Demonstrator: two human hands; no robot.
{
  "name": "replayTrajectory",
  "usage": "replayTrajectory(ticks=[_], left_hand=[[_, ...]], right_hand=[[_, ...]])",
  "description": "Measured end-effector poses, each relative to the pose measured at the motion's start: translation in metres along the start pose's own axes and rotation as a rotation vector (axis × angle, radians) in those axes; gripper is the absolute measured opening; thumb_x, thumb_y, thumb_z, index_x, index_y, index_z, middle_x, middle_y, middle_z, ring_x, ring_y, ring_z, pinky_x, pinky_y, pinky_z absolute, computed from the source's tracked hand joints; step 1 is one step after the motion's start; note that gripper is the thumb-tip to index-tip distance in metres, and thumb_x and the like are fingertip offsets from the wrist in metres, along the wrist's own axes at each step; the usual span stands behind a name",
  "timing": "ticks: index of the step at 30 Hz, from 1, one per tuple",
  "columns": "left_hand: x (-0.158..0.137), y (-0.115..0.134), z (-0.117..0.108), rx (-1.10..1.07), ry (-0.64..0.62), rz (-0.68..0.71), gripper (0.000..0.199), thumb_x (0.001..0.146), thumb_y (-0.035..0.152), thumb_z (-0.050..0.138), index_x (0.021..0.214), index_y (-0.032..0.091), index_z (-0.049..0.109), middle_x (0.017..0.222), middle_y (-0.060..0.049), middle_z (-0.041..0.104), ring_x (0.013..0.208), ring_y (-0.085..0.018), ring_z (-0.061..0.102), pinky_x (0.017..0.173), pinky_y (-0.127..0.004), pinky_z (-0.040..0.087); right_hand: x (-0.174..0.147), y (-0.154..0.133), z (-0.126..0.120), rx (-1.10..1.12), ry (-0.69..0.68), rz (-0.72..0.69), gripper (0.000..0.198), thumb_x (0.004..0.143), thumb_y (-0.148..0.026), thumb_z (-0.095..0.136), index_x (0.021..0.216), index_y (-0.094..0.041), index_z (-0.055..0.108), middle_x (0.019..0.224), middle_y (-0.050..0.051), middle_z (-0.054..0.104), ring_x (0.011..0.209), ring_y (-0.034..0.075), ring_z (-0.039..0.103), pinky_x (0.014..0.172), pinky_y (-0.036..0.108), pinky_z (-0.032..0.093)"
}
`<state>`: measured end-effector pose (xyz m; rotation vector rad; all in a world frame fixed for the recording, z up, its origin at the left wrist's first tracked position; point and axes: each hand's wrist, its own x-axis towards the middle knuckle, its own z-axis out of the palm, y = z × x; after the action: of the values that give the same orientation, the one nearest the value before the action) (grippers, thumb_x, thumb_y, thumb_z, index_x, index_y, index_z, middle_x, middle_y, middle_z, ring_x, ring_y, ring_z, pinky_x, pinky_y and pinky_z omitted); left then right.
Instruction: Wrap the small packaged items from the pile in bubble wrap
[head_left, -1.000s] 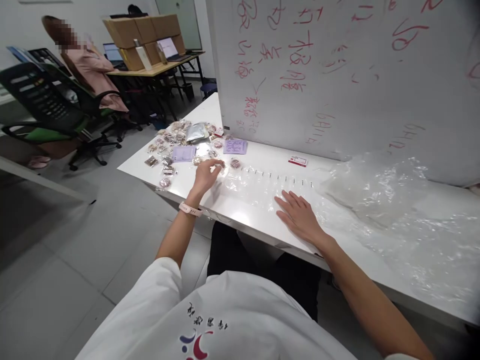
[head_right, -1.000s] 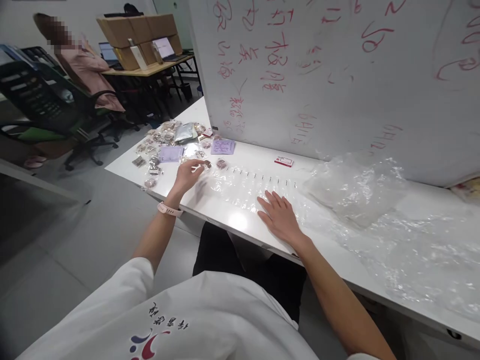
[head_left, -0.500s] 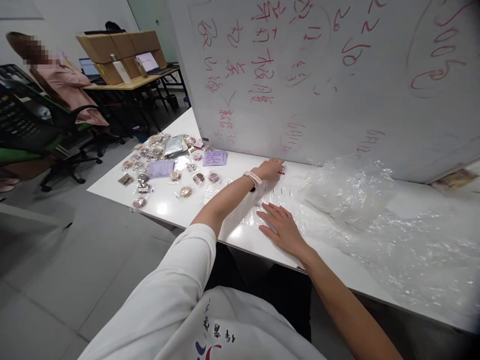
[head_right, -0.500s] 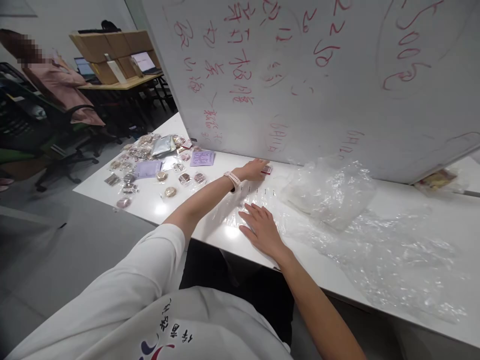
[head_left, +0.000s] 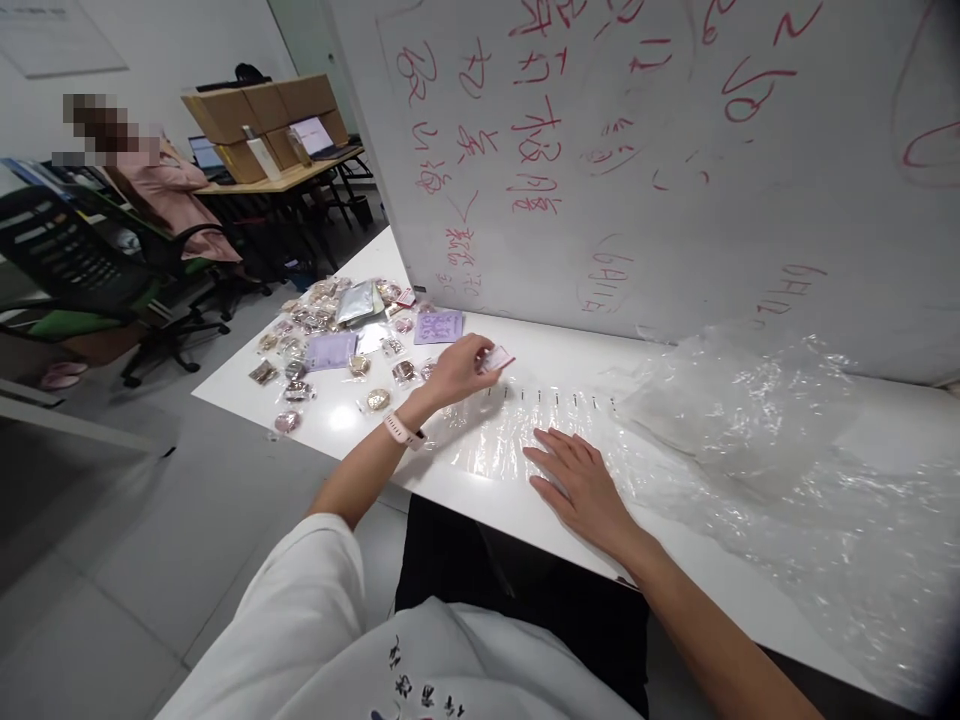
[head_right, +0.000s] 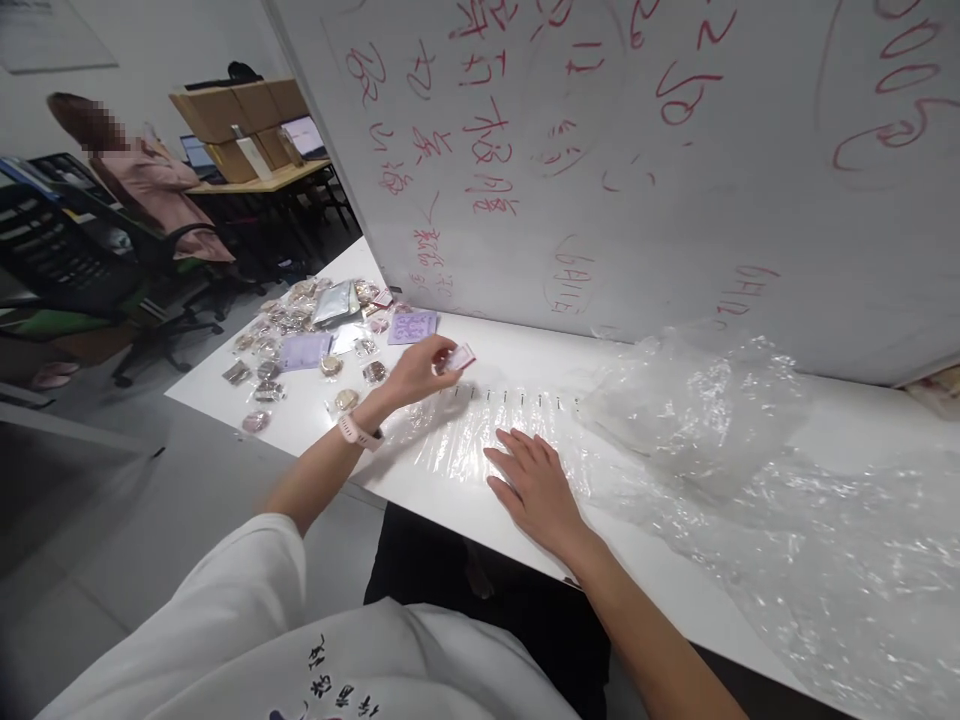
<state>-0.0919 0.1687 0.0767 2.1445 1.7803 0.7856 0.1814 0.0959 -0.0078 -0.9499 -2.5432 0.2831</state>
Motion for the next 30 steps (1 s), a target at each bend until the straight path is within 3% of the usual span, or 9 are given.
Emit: replayTrajectory(ticks=[2,6,9,12,16,19,21,25,30], left_hand=[[-0.024,-0.005,-0.015,-0.015,0.091,-0.088,0.027,0.081,0.033,0.066,0.104,0.020,0.061,0.094,-0.007,0.067,0.074,-0.018,0.059,0.065,-0.032,0.045],[-0.051,-0.005,-0.016,-0.040,0.055,-0.168,0.025,0.080,0.033,0.067,0.101,0.021,0.060,0.092,-0.005,0.069,0.073,-0.018,0.060,0.065,-0.033,0.045],[-0.039,-0.013,-0.015,-0.041,0.086,-0.265,0.025,0.081,0.034,0.068,0.100,0.022,0.058,0.083,-0.003,0.067,0.070,-0.020,0.061,0.063,-0.032,0.043],[-0.009,-0.041,-0.030,-0.099,0.261,-0.444,0.031,0.079,0.029,0.071,0.106,0.022,0.057,0.068,0.000,0.059,0.062,-0.020,0.059,0.059,-0.030,0.040],[0.018,-0.088,-0.058,-0.634,0.346,-0.636,0.033,0.084,0.027,0.061,0.116,0.024,0.052,0.066,0.002,0.057,0.050,-0.016,0.056,0.050,-0.026,0.039],[0.013,-0.105,-0.064,-1.115,0.419,-0.692,0.017,0.086,0.031,0.057,0.099,0.021,0.054,0.069,0.000,0.059,0.049,-0.011,0.053,0.044,-0.021,0.035],[0.002,-0.107,-0.059,-1.257,0.487,-0.716,0.016,0.084,0.032,0.059,0.090,0.019,0.051,0.068,0.000,0.058,0.051,-0.009,0.054,0.044,-0.018,0.034],[-0.016,-0.100,-0.047,-1.215,0.532,-0.721,0.026,0.079,0.036,0.066,0.087,0.021,0.047,0.066,0.003,0.057,0.044,-0.007,0.050,0.040,-0.017,0.031],[-0.012,-0.090,-0.049,-0.935,0.648,-0.652,0.031,0.074,0.027,0.066,0.096,0.023,0.044,0.071,0.005,0.062,0.045,-0.008,0.055,0.038,-0.016,0.033]], right_hand=[[0.000,0.000,0.001,0.003,0.007,0.003,0.037,0.104,-0.039,0.043,0.133,-0.027,0.062,0.151,0.005,0.051,0.142,0.027,0.044,0.114,0.051,0.038],[0.000,0.000,0.002,0.002,0.020,0.002,0.037,0.104,-0.039,0.043,0.133,-0.029,0.062,0.151,0.004,0.051,0.142,0.027,0.045,0.114,0.052,0.038],[0.000,0.001,0.002,-0.002,0.019,-0.002,0.037,0.104,-0.039,0.043,0.133,-0.029,0.062,0.151,0.004,0.051,0.142,0.027,0.045,0.114,0.052,0.038],[-0.001,0.001,0.002,-0.008,0.011,0.002,0.036,0.103,-0.039,0.044,0.133,-0.028,0.062,0.151,0.003,0.052,0.142,0.027,0.044,0.114,0.052,0.039],[-0.001,0.000,0.002,-0.015,0.008,-0.004,0.036,0.103,-0.038,0.044,0.133,-0.027,0.061,0.151,0.004,0.052,0.142,0.027,0.044,0.114,0.052,0.039],[-0.001,0.000,0.002,-0.008,0.014,-0.008,0.036,0.103,-0.038,0.045,0.133,-0.027,0.061,0.151,0.004,0.052,0.143,0.026,0.044,0.115,0.052,0.039],[-0.001,0.000,0.002,-0.002,0.024,-0.005,0.036,0.103,-0.038,0.045,0.133,-0.028,0.061,0.151,0.003,0.052,0.142,0.026,0.044,0.115,0.052,0.039],[-0.001,-0.001,0.002,-0.003,0.032,-0.001,0.035,0.103,-0.038,0.045,0.134,-0.029,0.060,0.151,0.002,0.052,0.142,0.026,0.044,0.114,0.052,0.040],[-0.001,0.000,0.004,-0.019,0.035,-0.014,0.035,0.103,-0.037,0.045,0.134,-0.027,0.059,0.151,0.003,0.051,0.142,0.026,0.044,0.115,0.053,0.039]])
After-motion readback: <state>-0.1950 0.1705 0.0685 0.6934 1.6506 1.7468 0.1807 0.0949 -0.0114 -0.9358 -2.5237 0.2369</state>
